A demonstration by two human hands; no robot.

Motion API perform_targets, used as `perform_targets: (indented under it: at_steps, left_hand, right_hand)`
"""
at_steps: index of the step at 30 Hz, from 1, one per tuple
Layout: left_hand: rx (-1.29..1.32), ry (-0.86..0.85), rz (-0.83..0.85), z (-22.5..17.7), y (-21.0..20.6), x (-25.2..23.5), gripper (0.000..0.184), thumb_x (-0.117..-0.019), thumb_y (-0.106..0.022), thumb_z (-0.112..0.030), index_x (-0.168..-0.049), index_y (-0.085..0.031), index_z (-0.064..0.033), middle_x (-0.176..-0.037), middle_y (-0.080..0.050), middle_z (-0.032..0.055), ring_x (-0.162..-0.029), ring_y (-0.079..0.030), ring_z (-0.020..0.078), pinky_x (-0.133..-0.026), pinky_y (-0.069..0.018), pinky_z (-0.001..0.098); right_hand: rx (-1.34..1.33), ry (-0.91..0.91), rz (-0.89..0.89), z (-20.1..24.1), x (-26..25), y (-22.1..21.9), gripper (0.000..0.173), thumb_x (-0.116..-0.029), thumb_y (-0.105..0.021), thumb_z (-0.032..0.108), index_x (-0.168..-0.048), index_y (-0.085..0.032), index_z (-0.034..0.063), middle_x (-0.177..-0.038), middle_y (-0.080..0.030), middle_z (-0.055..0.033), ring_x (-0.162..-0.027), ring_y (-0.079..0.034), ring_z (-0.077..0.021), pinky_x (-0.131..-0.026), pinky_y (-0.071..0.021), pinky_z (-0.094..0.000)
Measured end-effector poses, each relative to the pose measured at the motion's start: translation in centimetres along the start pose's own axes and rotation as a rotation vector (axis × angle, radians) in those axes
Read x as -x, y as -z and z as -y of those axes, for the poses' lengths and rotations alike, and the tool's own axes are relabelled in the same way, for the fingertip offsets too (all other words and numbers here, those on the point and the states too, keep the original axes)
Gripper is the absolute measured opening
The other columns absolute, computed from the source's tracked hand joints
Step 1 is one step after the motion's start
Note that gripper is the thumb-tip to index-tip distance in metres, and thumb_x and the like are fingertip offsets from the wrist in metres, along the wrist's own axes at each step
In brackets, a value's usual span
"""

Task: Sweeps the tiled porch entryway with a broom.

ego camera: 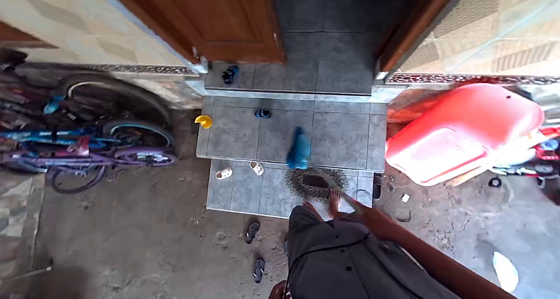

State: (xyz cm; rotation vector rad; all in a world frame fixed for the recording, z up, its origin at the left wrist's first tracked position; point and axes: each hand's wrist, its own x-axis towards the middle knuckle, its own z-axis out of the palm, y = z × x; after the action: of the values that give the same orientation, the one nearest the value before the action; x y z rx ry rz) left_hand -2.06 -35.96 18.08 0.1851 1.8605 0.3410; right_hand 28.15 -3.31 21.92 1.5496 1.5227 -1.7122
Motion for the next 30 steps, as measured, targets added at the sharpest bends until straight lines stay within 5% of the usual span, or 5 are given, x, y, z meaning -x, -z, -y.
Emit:
perform_targets:
  at_steps: [7, 11, 18, 24, 30]
  left_hand:
    - [-0.38, -0.287, 0.223, -6.3, 6.7, -14.2, 0.036, -0.107, -0.05, -0.01, -0.134, -0.057, 0.0117, -0.131, -0.061, 0.0329, -0.123, -0.06, 0.0413, -0.108, -0.0469, 0.0513]
    - [-0.363, -0.133, 0.221, -18.2, 12.1, -20.2, 0.036, -0.1094, -0.045, -0.017, -0.136, -0.056, 0.0046, -0.118, -0.067, 0.0189, -0.099, -0.065, 0.0189, -0.088, -0.0542, 0.0345]
    - [-0.757, -0.055, 0.066, -35.9, 21.3, -26.5, 0.044, -0.1111, -0.043, -0.028, -0.144, -0.05, -0.0006, -0.129, -0.063, 0.0265, -0.109, -0.066, 0.0357, -0.09, -0.0539, 0.0527]
    - [-0.694, -0.32, 0.031, -46.6, 14.3, -25.5, 0.045, -0.1104, -0.037, -0.025, -0.147, -0.045, -0.0004, -0.132, -0.062, 0.0242, -0.109, -0.066, 0.0297, -0.092, -0.0534, 0.0457]
    - [-1.152, -0.267, 0.605, -45.3, 9.9, -22.1, 0.037, -0.1073, -0.048, -0.015, -0.139, -0.055, 0.002, -0.13, -0.065, 0.0209, -0.114, -0.066, 0.0272, -0.099, -0.053, 0.0437]
  right_hand:
    - [-0.071, -0.66, -0.187, -11.6, 10.0, -2.7, 0.061, -0.1061, -0.051, 0.017, -0.159, -0.027, 0.0025, -0.124, -0.063, -0.0361, -0.11, -0.066, -0.0517, -0.093, -0.0515, -0.0662]
    - [-0.345, -0.756, -0.26, -7.0, 8.6, -6.8, 0.055, -0.1057, -0.05, 0.012, -0.154, -0.031, -0.0047, -0.125, -0.06, -0.0353, -0.108, -0.066, -0.0486, -0.092, -0.0526, -0.0624]
    - [-0.601, -0.66, -0.092, 5.0, 2.5, -19.9, 0.061, -0.1081, -0.047, 0.034, -0.161, -0.029, 0.0102, -0.134, -0.061, -0.0306, -0.12, -0.062, -0.0505, -0.098, -0.0489, -0.0684]
    - [-0.578, -0.63, 0.059, 0.6, -1.7, -22.9, 0.066, -0.098, -0.061, 0.015, -0.157, -0.034, 0.0054, -0.133, -0.06, -0.032, -0.119, -0.061, -0.0513, -0.093, -0.0499, -0.0703]
    - [-0.643, -1.083, -0.309, -12.5, 0.0, -17.4, 0.064, -0.1021, -0.055, 0.015, -0.154, -0.029, -0.0115, -0.143, -0.05, -0.038, -0.131, -0.053, -0.0521, -0.105, -0.0452, -0.0657]
